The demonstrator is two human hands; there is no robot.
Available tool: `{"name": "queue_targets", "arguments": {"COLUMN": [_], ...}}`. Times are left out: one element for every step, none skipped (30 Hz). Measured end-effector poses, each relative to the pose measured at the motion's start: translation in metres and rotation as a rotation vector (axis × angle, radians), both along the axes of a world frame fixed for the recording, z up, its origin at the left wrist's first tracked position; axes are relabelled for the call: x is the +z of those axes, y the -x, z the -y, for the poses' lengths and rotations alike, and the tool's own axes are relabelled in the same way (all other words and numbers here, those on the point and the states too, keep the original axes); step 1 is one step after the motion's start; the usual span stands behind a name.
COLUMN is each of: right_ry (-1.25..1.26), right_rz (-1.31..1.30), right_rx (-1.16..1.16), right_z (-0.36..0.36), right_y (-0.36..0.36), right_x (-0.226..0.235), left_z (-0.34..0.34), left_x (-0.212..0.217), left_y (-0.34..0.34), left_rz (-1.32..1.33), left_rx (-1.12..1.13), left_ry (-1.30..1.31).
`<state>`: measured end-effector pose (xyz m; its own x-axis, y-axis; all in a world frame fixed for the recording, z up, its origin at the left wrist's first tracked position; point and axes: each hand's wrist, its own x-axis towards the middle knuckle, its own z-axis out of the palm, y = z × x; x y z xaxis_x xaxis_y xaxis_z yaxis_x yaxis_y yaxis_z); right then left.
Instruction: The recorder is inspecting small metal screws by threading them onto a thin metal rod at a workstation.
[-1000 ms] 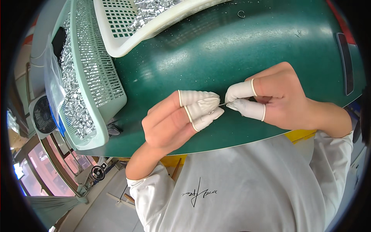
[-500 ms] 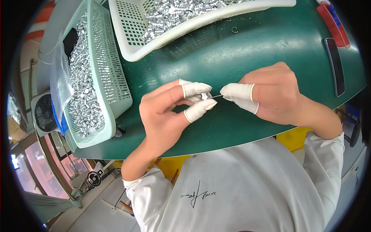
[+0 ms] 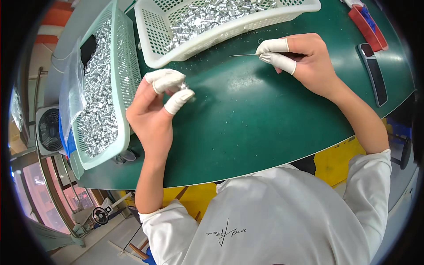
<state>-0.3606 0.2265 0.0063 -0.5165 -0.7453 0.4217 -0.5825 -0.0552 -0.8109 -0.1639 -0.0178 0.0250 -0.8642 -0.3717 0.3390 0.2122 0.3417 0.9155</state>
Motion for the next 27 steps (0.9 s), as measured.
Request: {"name": "queue_targets", "arguments": {"right_ry": [-0.005,0.001,0.007,0.000,-0.001,-0.002,-0.014,-0.007,0.002,-0.006,-0.006,-0.005,-0.004,-0.020,-0.035,-0.050,-0.047,-0.041,-0.036,-0.007,-0.002,-0.018,-0.035,-0.032,-0.030,-0.029,-0.053], "right_rz": [-0.003,-0.020,-0.038,-0.042,-0.065,-0.088,-0.103,-0.076,-0.048,-0.062,-0.078,-0.092,-0.100,-0.082,-0.064,-0.080,-0.085,-0.089,-0.093,-0.117,-0.119,-0.130,-0.142,-0.146,-0.120,-0.093,-0.083], "right_rx": [0.004,0.030,0.057,0.063,0.063,0.064,0.073,0.052,0.033,0.042,0.034,0.026,0.034,0.034,0.034,0.043,0.051,0.065,0.078,0.079,0.085,0.096,0.104,0.105,0.113,0.123,0.145], "right_z": [0.000,0.001,0.002,0.003,0.003,0.003,0.003,0.004,0.004,0.002,0.002,0.003,0.003,0.003,0.002,0.002,0.001,0.001,0.001,0.001,0.002,0.002,0.001,0.001,0.001,0.001,0.001], "right_y": [-0.002,-0.005,-0.009,-0.012,-0.011,-0.010,-0.010,-0.013,-0.015,-0.014,-0.014,-0.014,-0.015,-0.017,-0.018,-0.020,-0.021,-0.022,-0.023,-0.024,-0.024,-0.024,-0.024,-0.026,-0.029,-0.033,-0.036], "right_x": [0.000,0.001,0.002,0.001,0.001,0.001,0.001,0.001,0.001,0.000,-0.002,-0.003,-0.003,-0.003,-0.003,-0.003,-0.002,-0.002,-0.002,-0.004,-0.003,-0.003,-0.001,-0.002,-0.005,-0.008,-0.008], "left_z": [0.001,0.000,0.002,0.002,-0.001,-0.003,-0.006,-0.008,-0.006,-0.001,0.005,0.004,0.007,0.009,0.011,0.013,0.014,0.014,0.015,0.015,0.013,0.012,0.009,0.005,0.004,0.004,0.001], "left_x": [-0.005,-0.007,-0.010,-0.009,-0.009,-0.010,-0.012,-0.011,-0.011,-0.011,-0.010,-0.018,-0.016,-0.014,-0.012,-0.012,-0.014,-0.016,-0.018,-0.020,-0.022,-0.022,-0.022,-0.021,-0.020,-0.021,-0.022], "left_y": [0.001,0.000,-0.001,-0.002,0.002,0.003,0.004,0.003,0.003,0.005,0.006,0.007,0.007,0.006,0.007,0.009,0.009,0.008,0.008,0.008,0.010,0.011,0.011,0.010,0.008,0.008,0.008], "left_rz": [0.006,0.068,0.074,0.113,0.144,0.129,0.098,0.068,0.054,0.030,0.011,-0.035,-0.040,-0.137,-0.233,-0.249,-0.249,-0.231,-0.213,-0.212,-0.186,-0.161,-0.164,-0.220,-0.276,-0.274,-0.276], "left_rx": [0.004,0.041,0.037,0.035,0.032,0.036,0.066,0.097,0.105,0.051,-0.003,0.039,0.049,0.081,0.112,0.104,0.114,0.111,0.107,0.113,0.097,0.082,0.085,0.115,0.146,0.147,0.151], "left_ry": [-0.074,-0.181,-0.246,-0.241,-0.241,-0.254,-0.197,-0.137,-0.146,0.301,0.755,0.778,0.779,0.902,1.025,1.037,1.041,1.042,1.042,1.046,1.028,1.010,1.013,0.960,0.906,0.862,0.865]}}
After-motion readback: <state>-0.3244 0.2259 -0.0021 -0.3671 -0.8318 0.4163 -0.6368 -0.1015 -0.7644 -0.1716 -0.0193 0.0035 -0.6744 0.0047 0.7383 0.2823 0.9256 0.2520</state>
